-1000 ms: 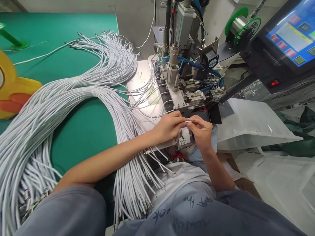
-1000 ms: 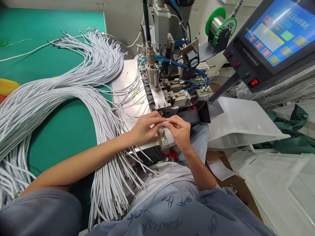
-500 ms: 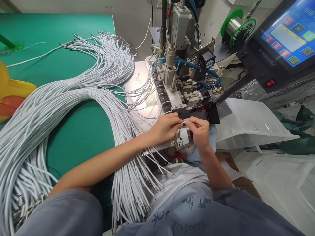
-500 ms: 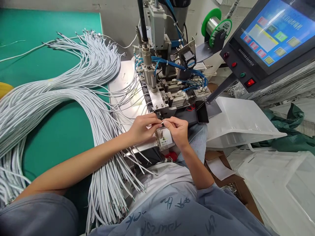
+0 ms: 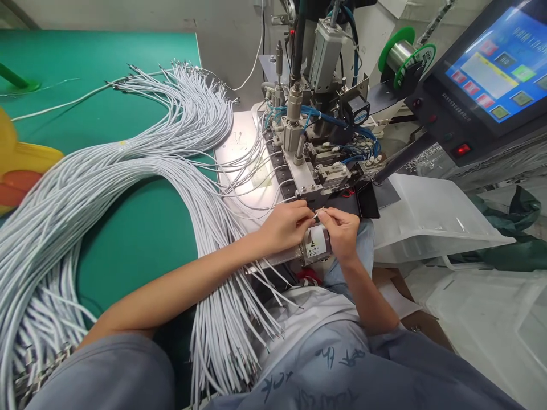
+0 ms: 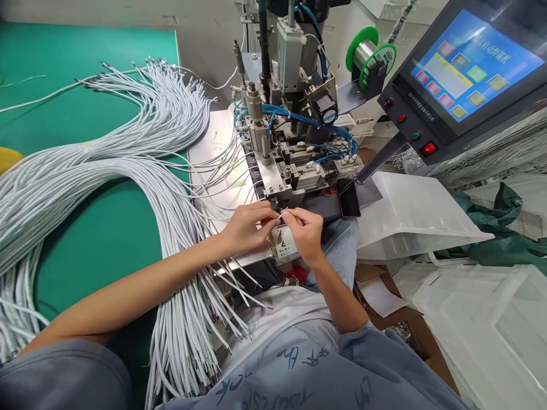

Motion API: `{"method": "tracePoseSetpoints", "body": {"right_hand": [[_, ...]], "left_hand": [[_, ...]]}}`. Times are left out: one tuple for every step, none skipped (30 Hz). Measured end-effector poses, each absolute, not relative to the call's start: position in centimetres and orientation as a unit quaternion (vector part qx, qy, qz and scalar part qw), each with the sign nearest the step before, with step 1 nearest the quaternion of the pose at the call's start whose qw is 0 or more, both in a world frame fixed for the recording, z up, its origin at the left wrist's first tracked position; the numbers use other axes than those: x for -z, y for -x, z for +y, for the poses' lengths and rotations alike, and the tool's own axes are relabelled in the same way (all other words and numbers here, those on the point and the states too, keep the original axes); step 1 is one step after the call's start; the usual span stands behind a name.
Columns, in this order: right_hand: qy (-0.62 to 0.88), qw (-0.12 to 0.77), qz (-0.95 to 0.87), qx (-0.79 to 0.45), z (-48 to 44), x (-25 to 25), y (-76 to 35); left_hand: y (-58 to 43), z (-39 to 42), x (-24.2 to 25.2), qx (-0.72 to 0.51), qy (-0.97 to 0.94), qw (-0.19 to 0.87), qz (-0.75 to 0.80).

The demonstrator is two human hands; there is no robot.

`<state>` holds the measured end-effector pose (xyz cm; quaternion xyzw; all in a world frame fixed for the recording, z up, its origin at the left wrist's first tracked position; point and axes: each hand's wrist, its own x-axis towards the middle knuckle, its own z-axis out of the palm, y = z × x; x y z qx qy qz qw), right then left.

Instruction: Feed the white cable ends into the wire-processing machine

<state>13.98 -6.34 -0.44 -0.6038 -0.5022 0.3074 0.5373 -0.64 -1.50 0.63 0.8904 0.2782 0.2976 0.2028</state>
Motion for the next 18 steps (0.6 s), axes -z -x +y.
{"method": "tracePoseSetpoints", "body": {"right_hand": [[0.611, 0.533, -0.514, -0.281, -6.4, 0.4, -14.0], [0.614, 0.520, -0.532, -0.263, -6.3, 0.4, -14.1], [0.614, 0.502, -0.551, -0.260, -6.2, 0.3, -14.4], [0.610, 0.481, -0.569, -0.270, -6.1, 0.2, -14.7], [0.604, 0.464, -0.581, -0.287, -6.0, 0.1, -15.0], [0.598, 0.455, -0.587, -0.301, -5.8, 0.1, -15.3], [0.592, 0.457, -0.589, -0.307, -5.7, 0.2, -15.4], [0.588, 0.468, -0.587, -0.303, -5.6, 0.3, -15.3], [0.585, 0.485, -0.581, -0.290, -5.6, 0.4, -15.1], [0.584, 0.504, -0.574, -0.275, -5.6, 0.6, -14.8], [0.583, 0.522, -0.565, -0.262, -5.7, 0.9, -14.4], [0.582, 0.537, -0.555, -0.253, -5.8, 1.1, -14.0], [0.581, 0.548, -0.547, -0.251, -5.8, 1.4, -13.7], [0.582, 0.554, -0.538, -0.254, -5.8, 1.6, -13.6], [0.585, 0.554, -0.531, -0.262, -5.8, 1.9, -13.5], [0.592, 0.547, -0.525, -0.273, -5.6, 2.1, -13.7], [0.600, 0.535, -0.521, -0.286, -5.4, 2.5, -14.0], [0.607, 0.520, -0.520, -0.301, -5.2, 2.8, -14.4]], "left_hand": [[0.7, -1.5, -0.6, -0.280, -0.905, 0.164, 0.277], [0.8, -1.4, -0.6, -0.259, -0.919, 0.120, 0.273], [0.8, -1.4, -0.6, -0.240, -0.930, 0.075, 0.268], [0.8, -1.3, -0.6, -0.222, -0.938, 0.037, 0.263], [0.8, -1.3, -0.6, -0.208, -0.943, 0.012, 0.260], [0.8, -1.2, -0.6, -0.199, -0.945, 0.001, 0.262], [0.8, -1.2, -0.6, -0.197, -0.943, 0.005, 0.270], [0.7, -1.3, -0.6, -0.203, -0.937, 0.022, 0.284], [0.6, -1.3, -0.7, -0.212, -0.928, 0.052, 0.302], [0.6, -1.4, -0.7, -0.222, -0.916, 0.093, 0.320], [0.5, -1.4, -0.7, -0.231, -0.903, 0.140, 0.335], [0.5, -1.5, -0.7, -0.233, -0.890, 0.188, 0.343], [0.5, -1.5, -0.8, -0.229, -0.880, 0.231, 0.346], [0.5, -1.5, -0.7, -0.219, -0.875, 0.261, 0.345], [0.5, -1.4, -0.7, -0.206, -0.874, 0.277, 0.341], [0.5, -1.3, -0.7, -0.191, -0.880, 0.275, 0.337], [0.5, -1.2, -0.6, -0.172, -0.889, 0.260, 0.334], [0.5, -1.0, -0.5, -0.152, -0.900, 0.236, 0.334]]}}
